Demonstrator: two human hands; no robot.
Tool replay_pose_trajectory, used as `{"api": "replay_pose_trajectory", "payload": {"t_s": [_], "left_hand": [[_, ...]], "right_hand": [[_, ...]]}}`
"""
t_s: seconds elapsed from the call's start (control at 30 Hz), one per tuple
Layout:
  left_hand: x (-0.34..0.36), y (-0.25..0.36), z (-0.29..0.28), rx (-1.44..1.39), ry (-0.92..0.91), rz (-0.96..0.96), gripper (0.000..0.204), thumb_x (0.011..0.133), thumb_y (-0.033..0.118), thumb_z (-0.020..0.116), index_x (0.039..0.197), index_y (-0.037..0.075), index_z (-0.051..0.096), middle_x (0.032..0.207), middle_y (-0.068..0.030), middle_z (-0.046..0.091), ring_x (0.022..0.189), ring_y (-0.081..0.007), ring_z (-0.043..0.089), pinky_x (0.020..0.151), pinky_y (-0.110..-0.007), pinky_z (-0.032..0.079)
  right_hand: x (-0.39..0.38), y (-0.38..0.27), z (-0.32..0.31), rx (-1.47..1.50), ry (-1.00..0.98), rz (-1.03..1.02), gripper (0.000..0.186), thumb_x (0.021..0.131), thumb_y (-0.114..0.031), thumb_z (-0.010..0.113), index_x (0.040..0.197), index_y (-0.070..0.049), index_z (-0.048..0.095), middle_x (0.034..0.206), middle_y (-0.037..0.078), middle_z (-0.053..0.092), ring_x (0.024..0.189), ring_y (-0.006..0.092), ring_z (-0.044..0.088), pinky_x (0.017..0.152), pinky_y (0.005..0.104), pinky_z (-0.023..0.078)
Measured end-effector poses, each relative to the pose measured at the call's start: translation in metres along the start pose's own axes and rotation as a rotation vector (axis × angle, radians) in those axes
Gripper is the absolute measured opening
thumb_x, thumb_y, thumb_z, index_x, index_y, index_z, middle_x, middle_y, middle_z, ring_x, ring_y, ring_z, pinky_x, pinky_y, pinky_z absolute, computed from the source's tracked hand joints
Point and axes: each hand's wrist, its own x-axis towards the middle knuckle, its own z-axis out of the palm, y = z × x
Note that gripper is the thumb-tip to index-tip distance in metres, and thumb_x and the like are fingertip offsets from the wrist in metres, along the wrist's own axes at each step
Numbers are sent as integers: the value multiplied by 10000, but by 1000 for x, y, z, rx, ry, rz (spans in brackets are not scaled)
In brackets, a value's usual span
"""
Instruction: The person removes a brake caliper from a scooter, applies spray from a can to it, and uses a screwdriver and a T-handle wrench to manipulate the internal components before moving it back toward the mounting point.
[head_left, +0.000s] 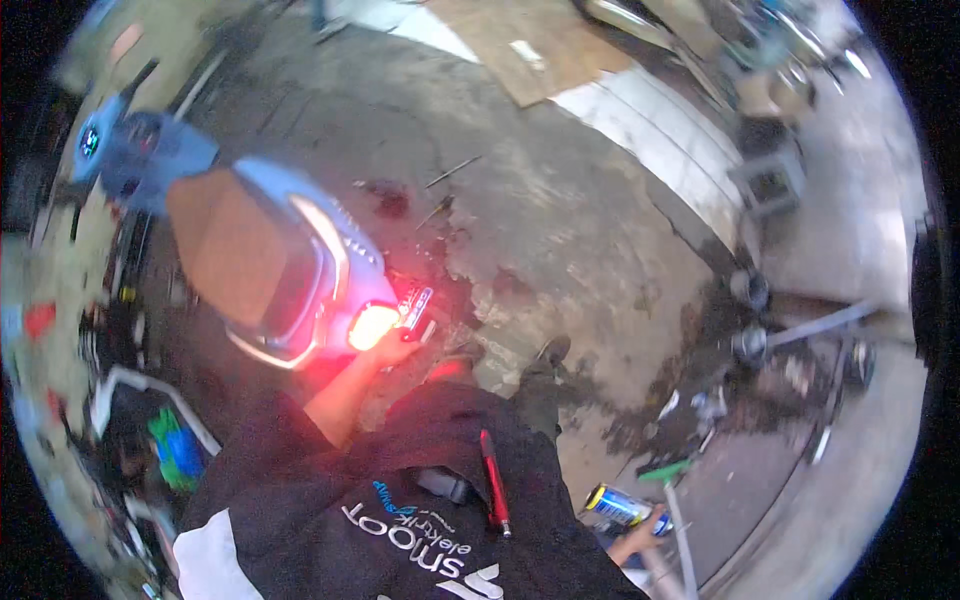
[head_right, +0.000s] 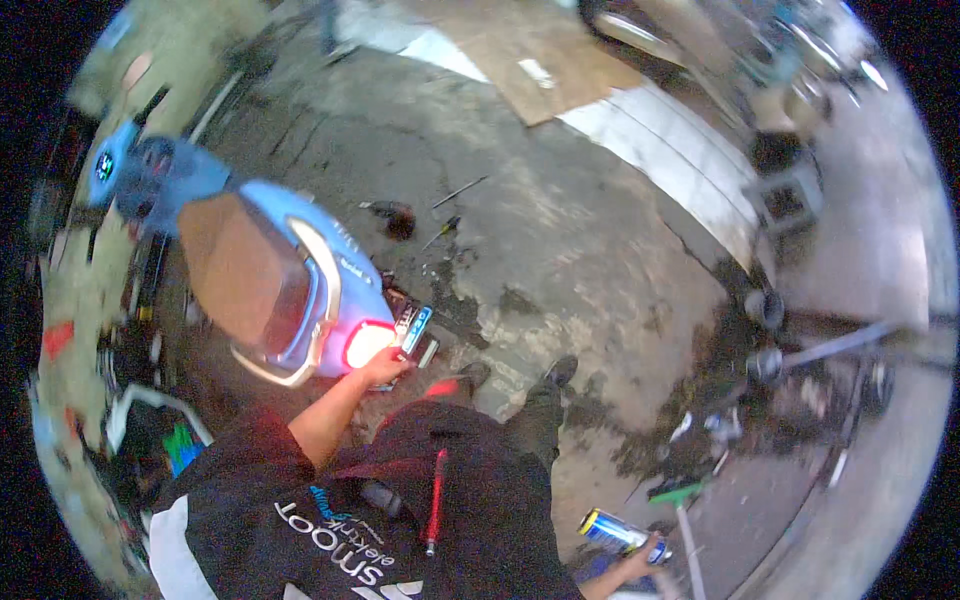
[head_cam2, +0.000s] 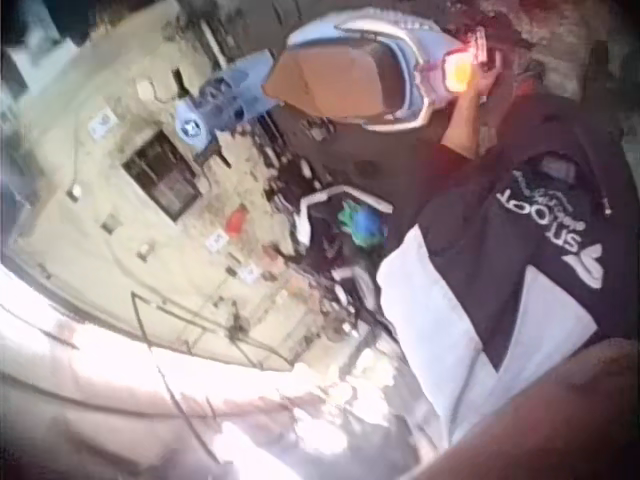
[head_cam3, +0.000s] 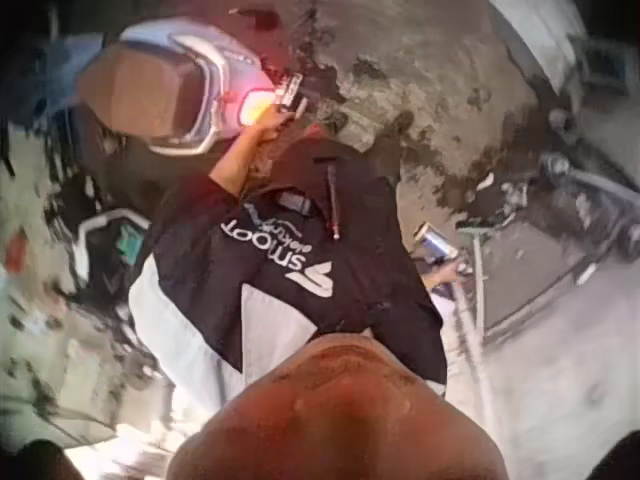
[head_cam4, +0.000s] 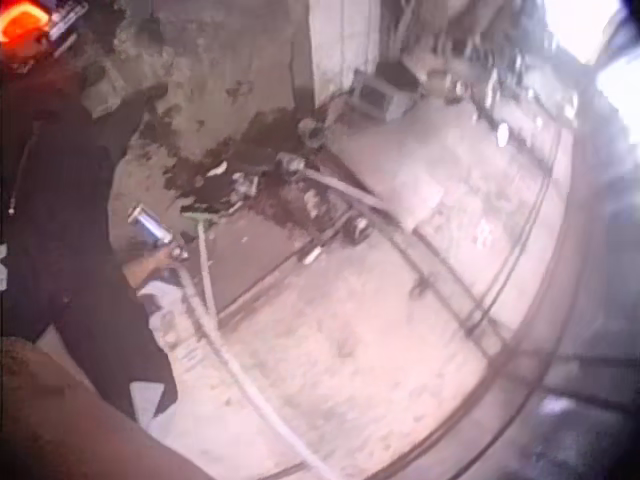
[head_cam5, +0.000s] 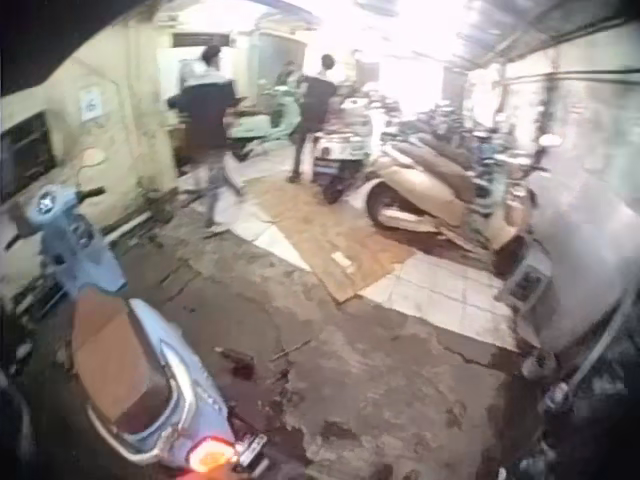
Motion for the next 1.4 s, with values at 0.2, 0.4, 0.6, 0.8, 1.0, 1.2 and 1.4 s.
{"api": "replay_pose_trajectory", "payload": {"t_s": [0.2,0.4,0.6,0.8,1.0,1.2,1.4], "left_hand": [[-119,-116,121,-124,529,-836,341,747,282,627,986,43,664,824,-129,662,704,-209,651,647,-371,532],[-100,5,231,-848,382,-776,259,793,174,646,1006,43,579,766,-90,650,580,-203,623,507,-370,496],[-55,68,270,-986,482,-695,386,651,92,650,1029,16,626,721,-108,654,605,-199,632,525,-334,513],[32,83,197,-872,637,-642,270,678,148,631,907,6,645,684,-112,649,646,-196,631,596,-361,505],[118,149,86,-1108,968,-382,296,741,207,672,928,-15,616,748,-85,654,651,-173,612,609,-324,490],[248,127,86,-1134,1141,-546,471,743,266,709,1102,-6,571,997,-140,653,914,-240,616,835,-357,467],[387,-12,52,-1794,1087,-412,703,753,447,660,1271,12,470,1269,-184,496,1148,-338,483,934,-411,403]], "right_hand": [[53,-179,213,-263,-578,-701,817,772,-364,710,1336,77,315,1297,237,450,1136,340,481,959,423,387],[22,-423,455,-62,-1161,-1218,775,777,-279,693,1388,-10,300,1373,231,372,1228,308,405,1029,363,309],[-180,-523,541,-144,-1377,-1539,826,695,-171,764,1379,-40,319,1282,177,456,1101,256,482,949,348,384],[-364,-469,543,-104,-1917,-1333,857,685,-109,763,1392,-80,280,1146,138,516,952,207,532,850,309,446],[-491,-424,570,50,-2088,-1754,858,681,-144,778,1381,-73,287,1168,144,495,1001,212,507,900,325,413],[-622,-309,637,-296,-2512,-1509,818,706,-143,759,1373,-46,295,1185,168,504,991,218,532,888,329,433],[-691,-153,706,-72,-2796,-1485,788,709,-145,763,1340,-32,303,1089,135,537,952,191,539,850,333,456]]}}
